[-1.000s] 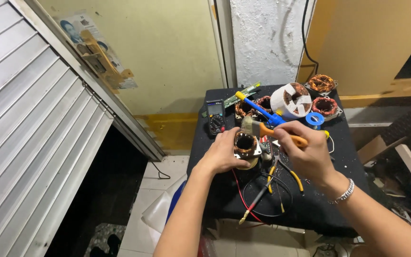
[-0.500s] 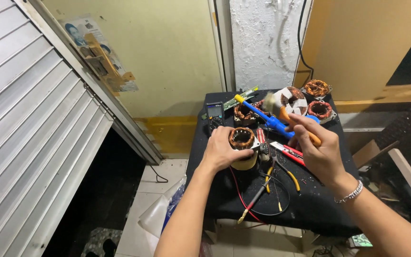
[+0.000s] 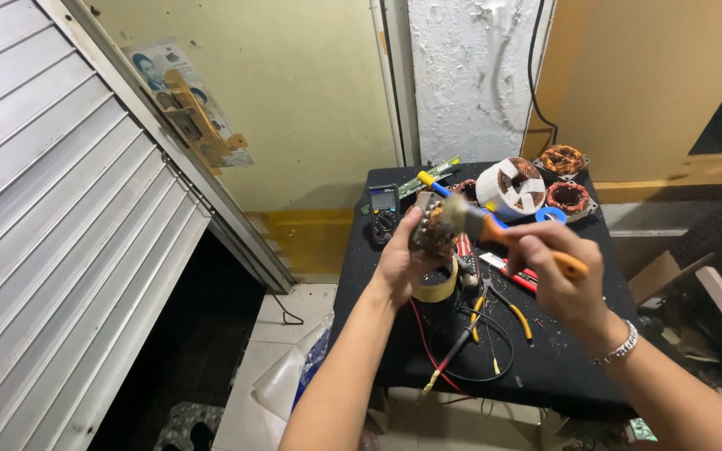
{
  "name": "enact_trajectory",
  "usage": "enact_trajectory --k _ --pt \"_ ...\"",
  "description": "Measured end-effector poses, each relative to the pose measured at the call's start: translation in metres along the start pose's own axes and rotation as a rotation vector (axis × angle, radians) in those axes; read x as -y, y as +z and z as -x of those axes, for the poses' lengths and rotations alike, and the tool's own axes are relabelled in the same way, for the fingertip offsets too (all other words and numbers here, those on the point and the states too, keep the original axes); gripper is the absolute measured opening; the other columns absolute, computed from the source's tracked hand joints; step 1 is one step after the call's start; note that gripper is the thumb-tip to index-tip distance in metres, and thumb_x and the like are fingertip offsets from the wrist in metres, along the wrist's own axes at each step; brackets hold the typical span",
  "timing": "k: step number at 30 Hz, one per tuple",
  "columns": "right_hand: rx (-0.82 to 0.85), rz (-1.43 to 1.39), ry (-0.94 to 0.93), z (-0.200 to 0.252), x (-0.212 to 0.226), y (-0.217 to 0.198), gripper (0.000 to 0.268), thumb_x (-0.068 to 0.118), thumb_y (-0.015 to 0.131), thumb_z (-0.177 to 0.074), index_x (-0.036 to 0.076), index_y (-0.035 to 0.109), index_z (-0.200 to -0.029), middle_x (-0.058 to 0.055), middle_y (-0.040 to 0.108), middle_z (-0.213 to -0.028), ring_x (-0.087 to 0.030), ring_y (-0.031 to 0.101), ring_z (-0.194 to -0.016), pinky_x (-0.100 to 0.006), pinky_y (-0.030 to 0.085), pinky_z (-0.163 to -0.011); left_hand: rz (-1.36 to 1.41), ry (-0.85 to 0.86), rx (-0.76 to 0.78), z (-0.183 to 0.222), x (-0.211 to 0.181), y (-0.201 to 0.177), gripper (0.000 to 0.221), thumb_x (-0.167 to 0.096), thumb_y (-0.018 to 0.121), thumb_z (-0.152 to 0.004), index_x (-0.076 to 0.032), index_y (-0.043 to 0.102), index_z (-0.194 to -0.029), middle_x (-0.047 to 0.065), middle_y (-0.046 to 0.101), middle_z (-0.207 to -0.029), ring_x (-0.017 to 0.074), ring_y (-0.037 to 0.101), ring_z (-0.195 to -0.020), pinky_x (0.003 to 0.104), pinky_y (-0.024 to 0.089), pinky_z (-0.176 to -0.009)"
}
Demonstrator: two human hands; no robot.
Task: Soldering copper wires onto a motor stator and checking electrical connections.
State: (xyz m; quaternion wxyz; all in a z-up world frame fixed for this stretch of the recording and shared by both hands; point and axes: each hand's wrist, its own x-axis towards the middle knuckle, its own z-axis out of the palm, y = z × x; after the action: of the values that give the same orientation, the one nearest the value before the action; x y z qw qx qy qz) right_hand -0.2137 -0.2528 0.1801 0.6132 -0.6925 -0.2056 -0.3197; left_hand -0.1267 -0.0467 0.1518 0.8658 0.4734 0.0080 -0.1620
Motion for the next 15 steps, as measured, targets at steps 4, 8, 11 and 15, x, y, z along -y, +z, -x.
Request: enact_trajectory --k 4,8,11,15 --pt "0.105 0.126 -0.069 0.001 0.005 0.007 0.020 0.012 0.057 -0.096 0.008 0.076 -0.092 -0.001 0.062 -0.046 -0.014 0.055 -0.041 -0.026 0.047 -0.049 0.133 -0.074 0.015 -0.007 0.006 -0.006 0.072 -0.060 0.068 -0.092 0.002 0.059 -0.127 0.022 0.067 -0.112 0.0354 0.070 -0.096 0.051 0.060 -0.081" --pt "0.114 0.164 -0.064 -0.002 0.003 0.008 0.018 0.010 0.059 -0.096 0.008 0.077 -0.099 -0.002 0.065 -0.052 -0.014 0.057 -0.047 -0.027 0.048 -0.051 0.042 -0.077 0.130 0.006 -0.005 0.005 0.070 -0.068 0.061 -0.092 -0.003 0.067 -0.116 0.022 0.073 -0.100 0.0358 0.073 -0.088 0.046 0.058 -0.082" --pt "0.263 0.219 -0.117 -0.006 0.014 0.016 0.017 0.010 0.067 -0.091 0.008 0.078 -0.104 -0.013 0.077 -0.075 -0.034 0.074 -0.065 -0.039 0.057 -0.059 -0.045 -0.058 0.165 0.004 -0.001 -0.001 0.065 -0.066 0.055 -0.094 -0.007 0.071 -0.113 0.021 0.075 -0.091 0.0323 0.073 -0.083 0.041 0.056 -0.079" --pt "0.199 0.217 0.022 0.001 0.007 0.023 0.019 0.016 0.063 -0.095 0.015 0.078 -0.105 -0.008 0.073 -0.066 -0.024 0.065 -0.060 -0.035 0.053 -0.055 -0.058 -0.091 0.107 -0.022 0.027 -0.018 0.063 -0.058 0.069 -0.093 -0.001 0.068 -0.121 0.023 0.074 -0.104 0.0364 0.074 -0.091 0.053 0.059 -0.083"
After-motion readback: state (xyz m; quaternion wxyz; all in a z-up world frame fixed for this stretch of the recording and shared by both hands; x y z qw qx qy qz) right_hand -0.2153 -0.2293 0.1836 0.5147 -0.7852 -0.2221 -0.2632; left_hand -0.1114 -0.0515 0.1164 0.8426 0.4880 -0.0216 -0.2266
